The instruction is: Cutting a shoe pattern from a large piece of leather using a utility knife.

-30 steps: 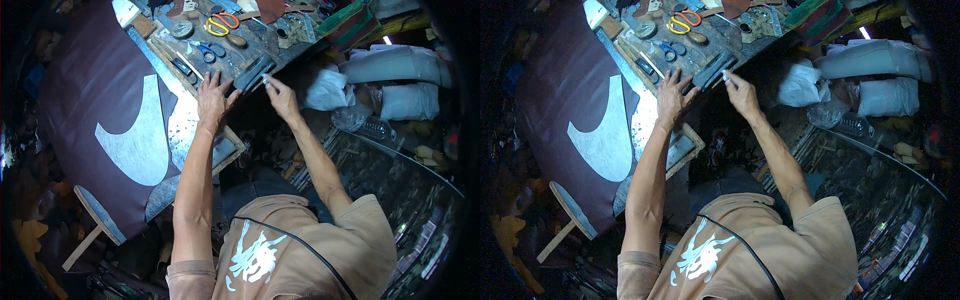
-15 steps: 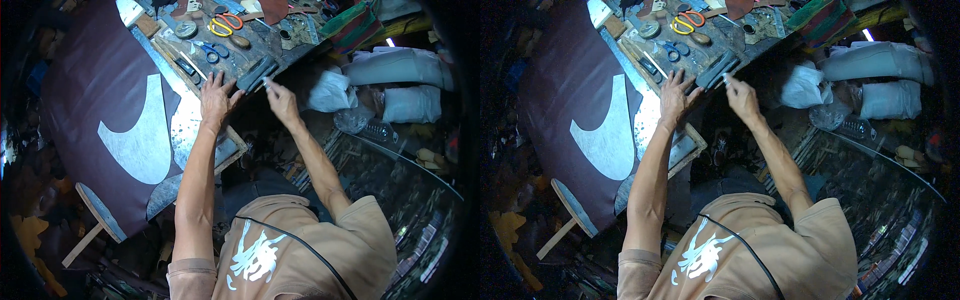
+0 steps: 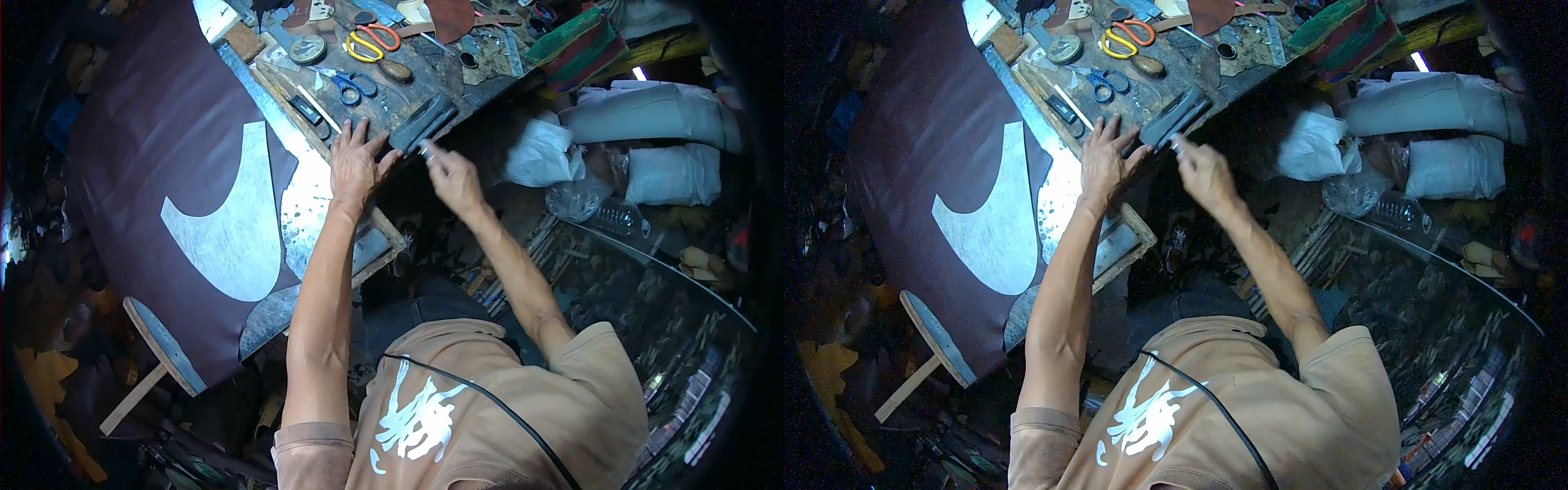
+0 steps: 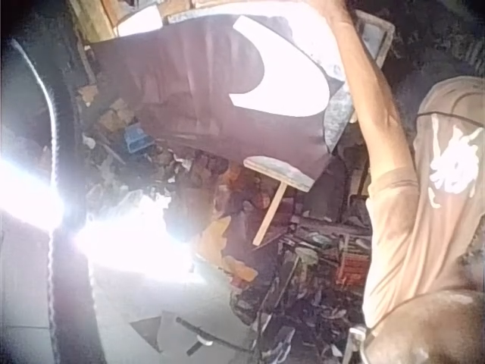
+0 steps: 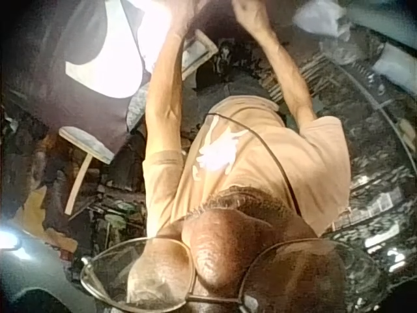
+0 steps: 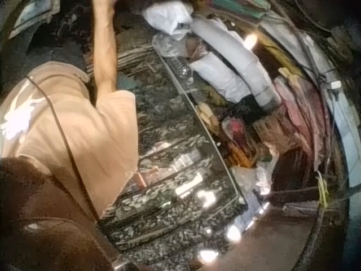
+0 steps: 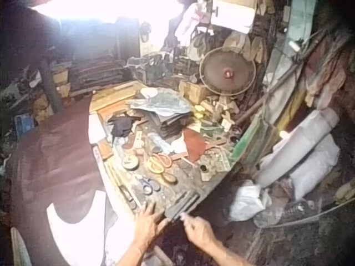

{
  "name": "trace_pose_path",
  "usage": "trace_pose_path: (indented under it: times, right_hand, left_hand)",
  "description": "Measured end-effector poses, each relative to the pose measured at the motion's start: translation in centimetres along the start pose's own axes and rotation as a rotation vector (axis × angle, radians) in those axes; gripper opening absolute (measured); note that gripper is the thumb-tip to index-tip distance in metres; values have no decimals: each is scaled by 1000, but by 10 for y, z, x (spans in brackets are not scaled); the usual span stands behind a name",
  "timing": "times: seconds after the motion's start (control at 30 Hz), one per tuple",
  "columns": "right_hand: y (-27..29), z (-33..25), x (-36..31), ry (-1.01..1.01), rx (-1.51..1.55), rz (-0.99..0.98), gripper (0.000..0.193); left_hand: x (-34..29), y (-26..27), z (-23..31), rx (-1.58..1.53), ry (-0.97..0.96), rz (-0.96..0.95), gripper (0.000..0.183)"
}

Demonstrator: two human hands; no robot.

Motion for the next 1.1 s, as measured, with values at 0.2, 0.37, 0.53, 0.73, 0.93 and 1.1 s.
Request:
trace_pose_path:
  times: [0.2, 0.37, 0.53, 0.73, 0.93, 1.1]
  right_hand:
    - [12, 7, 8, -55, 19, 48, 33]
    - [12, 9, 10, -21, 45, 78, 33]
    - [4, -6, -2, 67, 132, 35, 33]
    - [-2, -4, -11, 56, 79, 6, 34]
    - [1, -7, -9, -52, 41, -74, 34]
    - [14, 2, 8, -151, 48, 54, 34]
  left_hand:
    - [0, -1, 1, 48, -15, -4, 51]
    - [-1, 1, 2, 41, -20, 9, 49]
    - [-3, 1, 1, 18, -10, 10, 47]
    - [-1, 1, 3, 10, -9, 4, 48]
    - [-1, 1, 1, 16, -10, 2, 49]
    - [0, -1, 2, 18, -26, 14, 48]
Point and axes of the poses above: each hand's wrist, its own x-axis towards the middle knuckle, its own y-axis out of the back of the hand, z = x × y, the point moved 3 cm from there along x, towards the middle knuckle, and after that the axes turned 3 degrees about -y, right-handed, at the moved point
